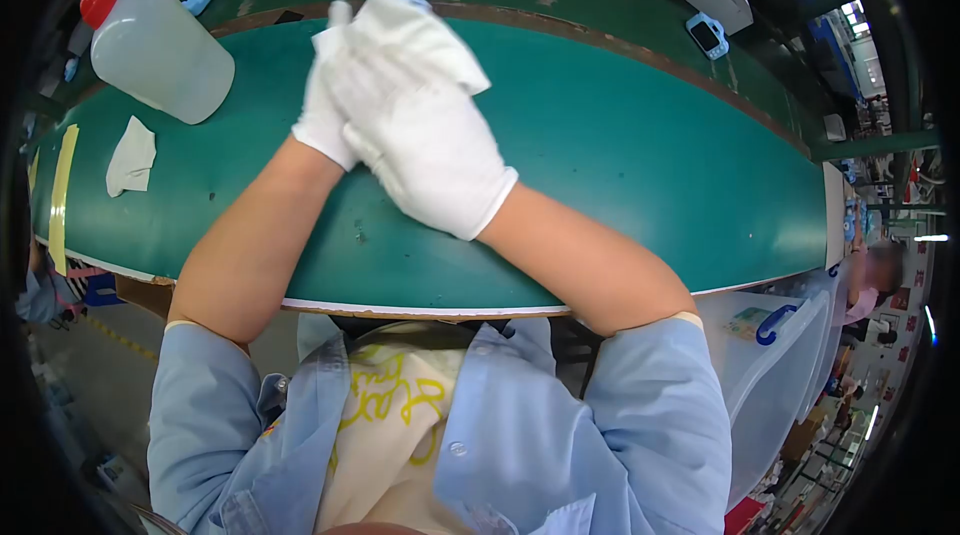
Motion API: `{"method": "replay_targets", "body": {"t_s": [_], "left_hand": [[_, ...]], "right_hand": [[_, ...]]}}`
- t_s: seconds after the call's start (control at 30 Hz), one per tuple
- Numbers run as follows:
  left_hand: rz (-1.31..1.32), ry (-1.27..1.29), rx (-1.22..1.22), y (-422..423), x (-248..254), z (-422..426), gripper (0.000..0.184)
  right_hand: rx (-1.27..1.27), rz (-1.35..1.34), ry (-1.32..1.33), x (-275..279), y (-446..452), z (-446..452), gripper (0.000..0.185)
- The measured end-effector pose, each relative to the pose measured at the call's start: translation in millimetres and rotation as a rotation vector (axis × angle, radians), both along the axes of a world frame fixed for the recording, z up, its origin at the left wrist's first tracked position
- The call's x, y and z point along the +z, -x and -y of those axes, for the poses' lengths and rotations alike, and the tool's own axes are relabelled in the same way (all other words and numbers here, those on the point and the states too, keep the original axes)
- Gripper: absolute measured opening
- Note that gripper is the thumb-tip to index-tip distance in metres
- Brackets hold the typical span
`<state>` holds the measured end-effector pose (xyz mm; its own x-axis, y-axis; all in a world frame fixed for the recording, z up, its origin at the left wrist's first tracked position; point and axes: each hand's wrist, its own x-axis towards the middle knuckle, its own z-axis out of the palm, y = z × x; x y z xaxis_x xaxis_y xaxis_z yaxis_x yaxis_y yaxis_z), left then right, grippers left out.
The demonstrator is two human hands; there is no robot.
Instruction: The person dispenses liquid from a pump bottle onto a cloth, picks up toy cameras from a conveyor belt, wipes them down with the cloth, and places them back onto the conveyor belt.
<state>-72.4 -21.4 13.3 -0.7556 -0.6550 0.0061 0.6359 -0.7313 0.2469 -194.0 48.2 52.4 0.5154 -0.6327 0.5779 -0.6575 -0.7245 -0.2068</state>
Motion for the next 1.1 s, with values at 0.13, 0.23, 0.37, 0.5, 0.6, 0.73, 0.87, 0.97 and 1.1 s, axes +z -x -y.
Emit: {"method": "replay_targets", "body": {"t_s": [0.13, 0.23, 0.37, 0.5, 0.6, 0.73, 0.87, 0.97, 1.1], "left_hand": [[0.535, 0.311, 0.288, 9.8, -4.9, -12.0, 0.060], [0.662, 0.285, 0.107, 33.2, 40.0, -53.5, 0.073], [0.402, 0.145, 0.187, 26.9, 21.2, -33.1, 0.081], [0.468, 0.126, 0.219, -3.3, 27.1, -6.9, 0.084], [0.466, 0.266, 0.337, 20.4, 18.3, -21.7, 0.087], [0.657, 0.444, 0.085, 41.7, 23.1, -52.9, 0.083], [0.367, 0.115, 0.193, 17.5, 14.9, -28.6, 0.088], [0.534, -0.064, 0.330, 3.1, 30.0, -20.1, 0.078], [0.422, 0.159, 0.258, 13.6, 6.3, -15.6, 0.071]], "right_hand": [[-0.071, 0.039, 0.073, 5.3, 5.6, 14.2, 0.043], [-0.183, 0.316, -0.032, -3.6, 32.0, 34.2, 0.038], [-0.144, 0.026, -0.072, 2.8, 24.2, 19.0, 0.037], [-0.085, 0.092, -0.031, -8.4, -3.6, -1.2, 0.049], [-0.126, 0.103, 0.071, -5.6, 21.4, 24.8, 0.041], [-0.272, 0.831, -0.440, -21.5, 39.7, 31.1, 0.024], [-0.190, 0.112, -0.054, 2.8, 7.0, 9.1, 0.029], [-0.031, 0.303, 0.111, -17.0, -12.1, 3.7, 0.033], [-0.066, 0.199, 0.080, -8.4, 15.3, 19.5, 0.035]]}}
